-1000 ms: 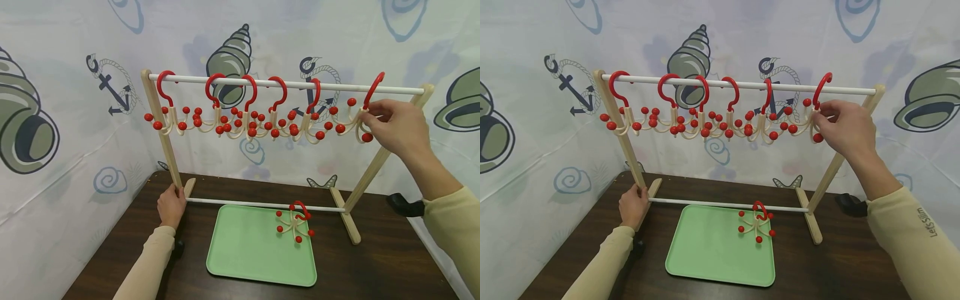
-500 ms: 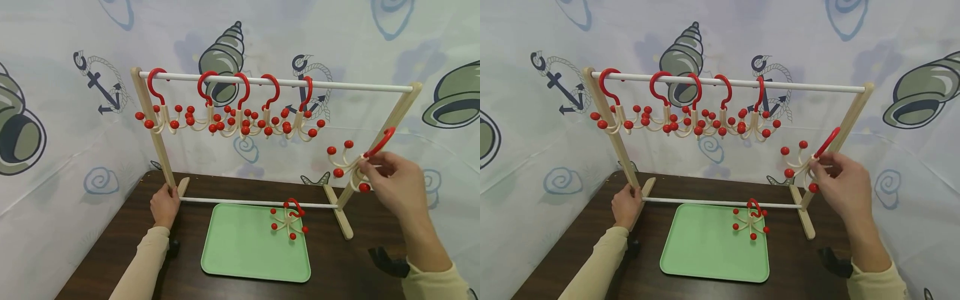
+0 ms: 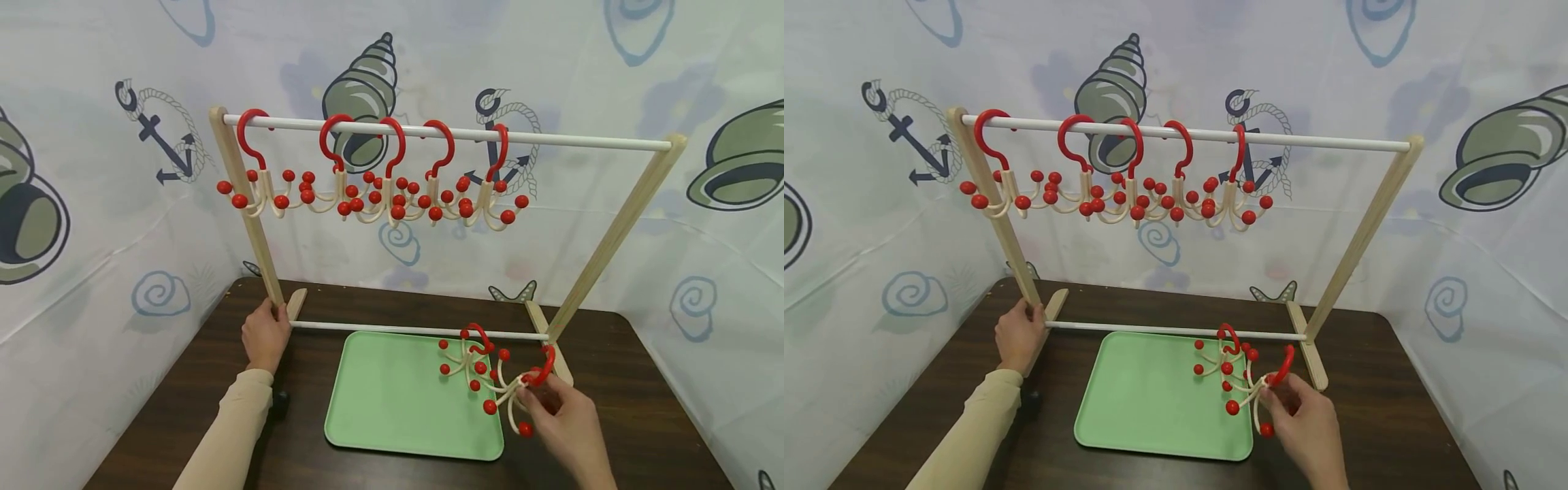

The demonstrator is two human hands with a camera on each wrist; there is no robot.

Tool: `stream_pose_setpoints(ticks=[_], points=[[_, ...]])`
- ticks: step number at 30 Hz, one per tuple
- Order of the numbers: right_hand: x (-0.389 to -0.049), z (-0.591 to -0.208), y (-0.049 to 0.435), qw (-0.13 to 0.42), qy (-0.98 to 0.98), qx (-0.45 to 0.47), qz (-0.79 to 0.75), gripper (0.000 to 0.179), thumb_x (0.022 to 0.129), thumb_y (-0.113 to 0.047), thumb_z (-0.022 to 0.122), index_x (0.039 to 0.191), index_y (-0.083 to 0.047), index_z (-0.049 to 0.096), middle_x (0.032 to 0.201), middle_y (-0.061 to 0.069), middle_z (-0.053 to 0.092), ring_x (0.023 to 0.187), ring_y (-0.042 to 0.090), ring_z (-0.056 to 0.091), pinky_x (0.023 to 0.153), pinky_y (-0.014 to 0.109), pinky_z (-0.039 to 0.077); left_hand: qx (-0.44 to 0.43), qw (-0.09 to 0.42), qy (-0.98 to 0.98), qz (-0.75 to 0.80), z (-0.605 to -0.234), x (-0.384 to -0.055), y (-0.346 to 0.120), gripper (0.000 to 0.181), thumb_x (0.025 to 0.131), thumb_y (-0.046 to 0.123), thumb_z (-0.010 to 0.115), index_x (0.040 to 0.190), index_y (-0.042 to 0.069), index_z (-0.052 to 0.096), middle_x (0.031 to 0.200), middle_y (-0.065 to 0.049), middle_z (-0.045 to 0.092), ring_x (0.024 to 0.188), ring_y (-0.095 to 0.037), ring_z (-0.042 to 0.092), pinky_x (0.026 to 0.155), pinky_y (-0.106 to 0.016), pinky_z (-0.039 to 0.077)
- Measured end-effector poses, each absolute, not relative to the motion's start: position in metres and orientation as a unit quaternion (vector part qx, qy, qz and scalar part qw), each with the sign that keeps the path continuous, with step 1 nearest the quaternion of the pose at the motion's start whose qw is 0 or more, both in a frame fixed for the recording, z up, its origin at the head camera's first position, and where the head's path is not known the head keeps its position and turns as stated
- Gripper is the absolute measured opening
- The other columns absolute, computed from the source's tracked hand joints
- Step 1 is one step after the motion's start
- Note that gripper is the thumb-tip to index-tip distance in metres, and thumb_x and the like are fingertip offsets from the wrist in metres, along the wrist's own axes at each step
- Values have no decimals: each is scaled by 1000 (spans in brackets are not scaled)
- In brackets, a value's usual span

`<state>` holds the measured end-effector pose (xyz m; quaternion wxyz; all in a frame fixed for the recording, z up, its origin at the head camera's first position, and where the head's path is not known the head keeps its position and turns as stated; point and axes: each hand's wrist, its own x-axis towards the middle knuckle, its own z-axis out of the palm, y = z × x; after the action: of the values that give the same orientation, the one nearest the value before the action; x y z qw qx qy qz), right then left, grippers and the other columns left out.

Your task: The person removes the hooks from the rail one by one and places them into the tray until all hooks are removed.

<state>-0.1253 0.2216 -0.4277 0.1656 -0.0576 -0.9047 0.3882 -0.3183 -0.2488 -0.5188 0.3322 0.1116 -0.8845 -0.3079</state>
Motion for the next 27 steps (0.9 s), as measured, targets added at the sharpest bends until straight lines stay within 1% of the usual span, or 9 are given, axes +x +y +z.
stream_pose_setpoints(ticks=[3,6,9,12,15,19,20,24,27], points=[[-117,-451,212,151,-894,-104,408,19,87,-22,77,101,-10,73,81,1,73,68,8,66,59,26,48,110,332,-885,-307,-518,-318,-248,17,94,20,63,96,3,65,80,-20,66,72,-49,61,62,-61,43],[-114,-468,205,133,-887,-153,415,24,87,-27,76,104,-10,73,84,3,73,69,11,66,59,28,47,106,334,-885,-307,-517,-318,-247,16,93,19,63,97,3,65,79,-20,66,72,-49,61,62,-61,43],[-115,-478,199,115,-885,-185,413,31,87,-35,75,105,-10,72,87,3,74,71,14,68,58,33,47,105,337,-885,-305,-517,-318,-247,16,93,17,64,96,2,65,78,-20,66,71,-49,61,62,-61,42],[-118,-484,191,107,-886,-206,402,32,86,-40,74,105,-13,73,84,1,74,70,14,68,56,35,46,105,341,-884,-301,-517,-319,-247,16,93,17,64,95,1,65,77,-20,65,70,-49,61,62,-61,42],[-122,-488,182,106,-888,-215,391,30,85,-40,75,104,-16,73,84,-1,74,67,11,67,53,35,43,104,340,-885,-300,-519,-318,-247,17,93,18,64,94,2,64,77,-20,65,70,-49,61,62,-61,43],[-128,-494,171,117,-894,-217,374,27,84,-37,76,104,-19,74,91,-2,74,66,9,65,54,35,42,105,340,-885,-300,-520,-318,-248,17,93,19,64,93,2,64,77,-20,65,69,-49,61,61,-61,43],[-130,-495,168,121,-895,-217,370,26,84,-36,76,104,-19,74,90,-2,74,65,9,65,53,35,42,106,342,-884,-301,-521,-318,-249,16,93,18,64,92,2,65,77,-20,65,69,-49,61,61,-61,43],[-138,-499,159,139,-899,-212,357,25,84,-33,77,104,-18,75,82,-3,72,61,9,61,50,35,40,110,343,-882,-303,-520,-317,-250,16,93,19,64,92,3,65,77,-19,65,69,-48,61,61,-61,43],[-143,-502,155,152,-898,-209,355,25,84,-33,76,104,-18,75,72,-4,69,57,9,58,48,34,38,104,338,-884,-306,-518,-318,-249,17,94,20,63,93,3,65,78,-19,66,70,-47,62,61,-60,44]])
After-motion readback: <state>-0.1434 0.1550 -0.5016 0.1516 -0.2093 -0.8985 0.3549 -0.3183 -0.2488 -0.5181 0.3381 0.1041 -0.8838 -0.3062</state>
